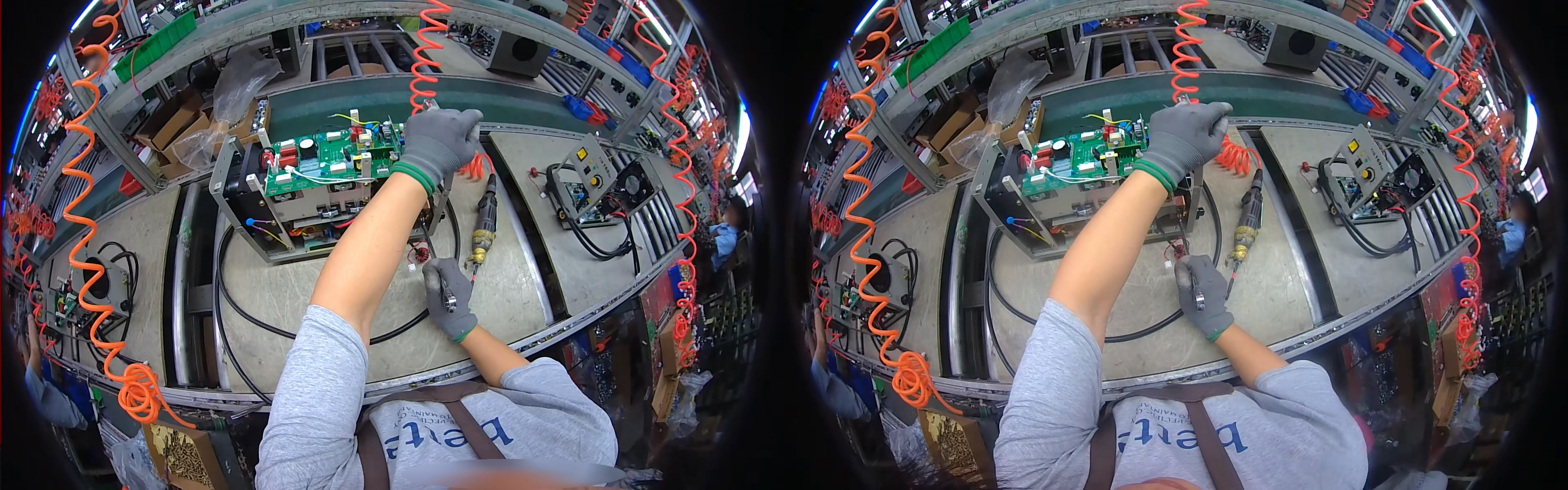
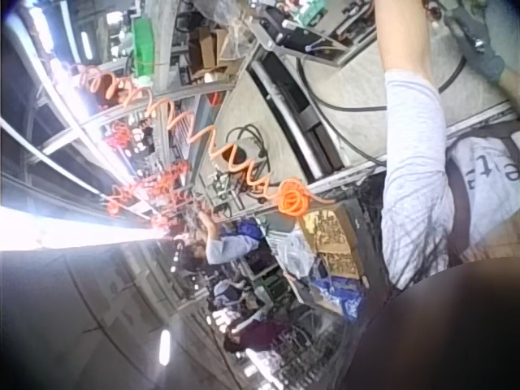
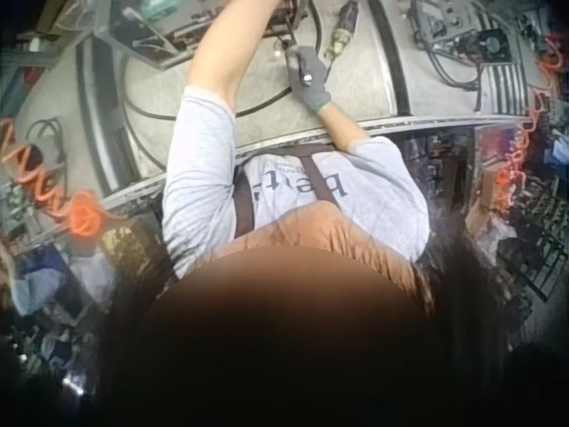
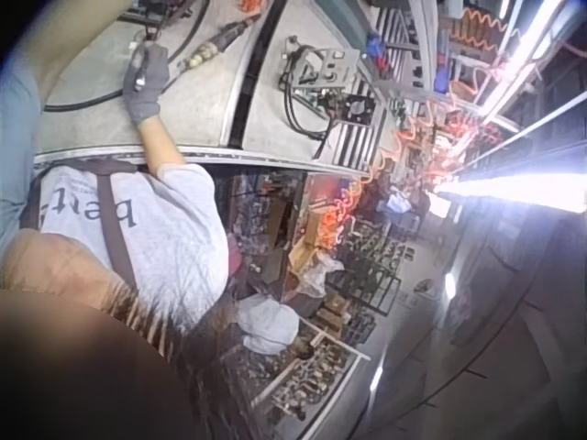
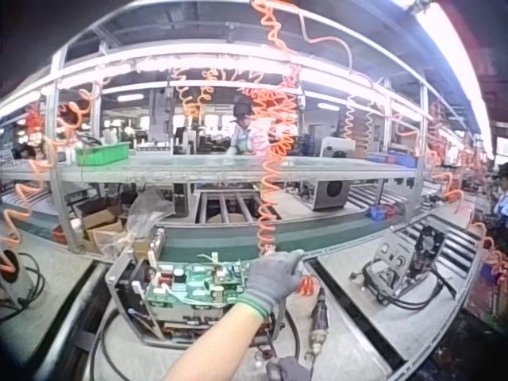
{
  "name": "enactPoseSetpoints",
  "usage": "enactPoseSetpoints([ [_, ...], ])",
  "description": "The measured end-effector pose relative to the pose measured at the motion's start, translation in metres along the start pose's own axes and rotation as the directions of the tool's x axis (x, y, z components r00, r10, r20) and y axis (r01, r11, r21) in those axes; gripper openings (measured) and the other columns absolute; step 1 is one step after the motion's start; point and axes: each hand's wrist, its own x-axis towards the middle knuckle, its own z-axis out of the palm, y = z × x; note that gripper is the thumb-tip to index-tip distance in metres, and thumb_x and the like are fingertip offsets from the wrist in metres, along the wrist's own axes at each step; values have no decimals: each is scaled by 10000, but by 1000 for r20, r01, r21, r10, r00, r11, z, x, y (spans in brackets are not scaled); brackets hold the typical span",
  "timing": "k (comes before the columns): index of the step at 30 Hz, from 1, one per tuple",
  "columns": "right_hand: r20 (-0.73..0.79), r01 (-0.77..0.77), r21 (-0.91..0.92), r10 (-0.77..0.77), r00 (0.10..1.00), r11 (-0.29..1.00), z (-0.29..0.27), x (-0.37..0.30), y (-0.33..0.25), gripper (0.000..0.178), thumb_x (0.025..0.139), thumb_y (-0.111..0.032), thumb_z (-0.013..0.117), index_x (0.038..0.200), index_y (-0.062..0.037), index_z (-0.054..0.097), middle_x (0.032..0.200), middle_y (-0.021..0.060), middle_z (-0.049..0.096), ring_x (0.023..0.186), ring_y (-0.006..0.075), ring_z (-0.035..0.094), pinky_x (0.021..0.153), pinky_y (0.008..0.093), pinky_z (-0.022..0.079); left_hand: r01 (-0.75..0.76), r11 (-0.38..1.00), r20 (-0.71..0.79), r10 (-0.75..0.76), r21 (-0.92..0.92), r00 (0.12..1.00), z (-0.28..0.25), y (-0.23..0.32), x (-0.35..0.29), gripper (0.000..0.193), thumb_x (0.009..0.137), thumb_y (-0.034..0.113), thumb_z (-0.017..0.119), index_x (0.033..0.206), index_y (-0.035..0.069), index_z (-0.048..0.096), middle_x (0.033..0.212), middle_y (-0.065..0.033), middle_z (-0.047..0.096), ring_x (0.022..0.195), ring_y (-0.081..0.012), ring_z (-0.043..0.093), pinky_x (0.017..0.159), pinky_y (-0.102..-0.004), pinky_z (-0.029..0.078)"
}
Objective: The person is assembling an electronic inverter unit on a production line.
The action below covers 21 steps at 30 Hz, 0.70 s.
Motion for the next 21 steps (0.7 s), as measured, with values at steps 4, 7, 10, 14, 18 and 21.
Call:
enactPoseSetpoints([
  [4, 112, -106, 61, 98, 989, 993, -6, 10, -7, 87, 887, -153, 578, 935, -81, 584, 846, 162, 611, 727, 341, 621, 633, 418, 486, 69, 997, -3, -69, -44, 998, 3, 0, -1, 180, 825, 290, 579, 956, 221, 682, 798, -49, 687, 728, -274, 659, 612, -427, 512],
  [7, 202, 43, -10, -41, 979, 999, -7, 15, 1, 85, 893, -154, 569, 930, -79, 576, 838, 160, 611, 718, 360, 614, 620, 422, 484, 72, 996, -68, -75, -49, 995, 4, -1, 2, 177, 820, 286, 583, 950, 220, 682, 781, -48, 684, 717, -290, 649, 613, -423, 511],
  [10, 116, -91, 36, 86, 990, 995, 1, 4, -2, 98, 905, -180, 554, 938, -88, 568, 820, 156, 612, 704, 378, 612, 605, 422, 482, -2, 1000, -68, 1, -8, 998, 2, 7, 5, 174, 808, 269, 590, 949, 223, 680, 756, -41, 682, 710, -291, 647, 620, -418, 509],
  [14, 105, -117, 47, 112, 988, 992, 0, 6, -6, 105, 907, -190, 556, 942, -92, 567, 821, 158, 613, 712, 378, 616, 606, 422, 481, 67, 998, 42, -66, -20, 997, -4, 1, 6, 217, 842, 303, 566, 1005, 234, 691, 796, -65, 692, 760, -285, 672, 647, -419, 536],
  [18, 126, -162, 49, 154, 980, 986, -1, 3, -10, 104, 903, -188, 564, 951, -95, 566, 817, 156, 618, 721, 376, 622, 606, 423, 482, 93, 996, 116, -92, 2, 989, -8, 5, 6, 225, 840, 317, 564, 1005, 234, 692, 825, -68, 694, 786, -276, 673, 643, -407, 534],
  [21, 182, -40, -41, 47, 982, 998, -7, 9, -12, 103, 892, -188, 568, 946, -100, 574, 799, 146, 629, 710, 370, 627, 602, 431, 486, 87, 995, 117, -82, -40, 990, -6, 5, 2, 209, 830, 330, 566, 953, 225, 698, 836, -58, 697, 773, -272, 668, 650, -412, 528],
])
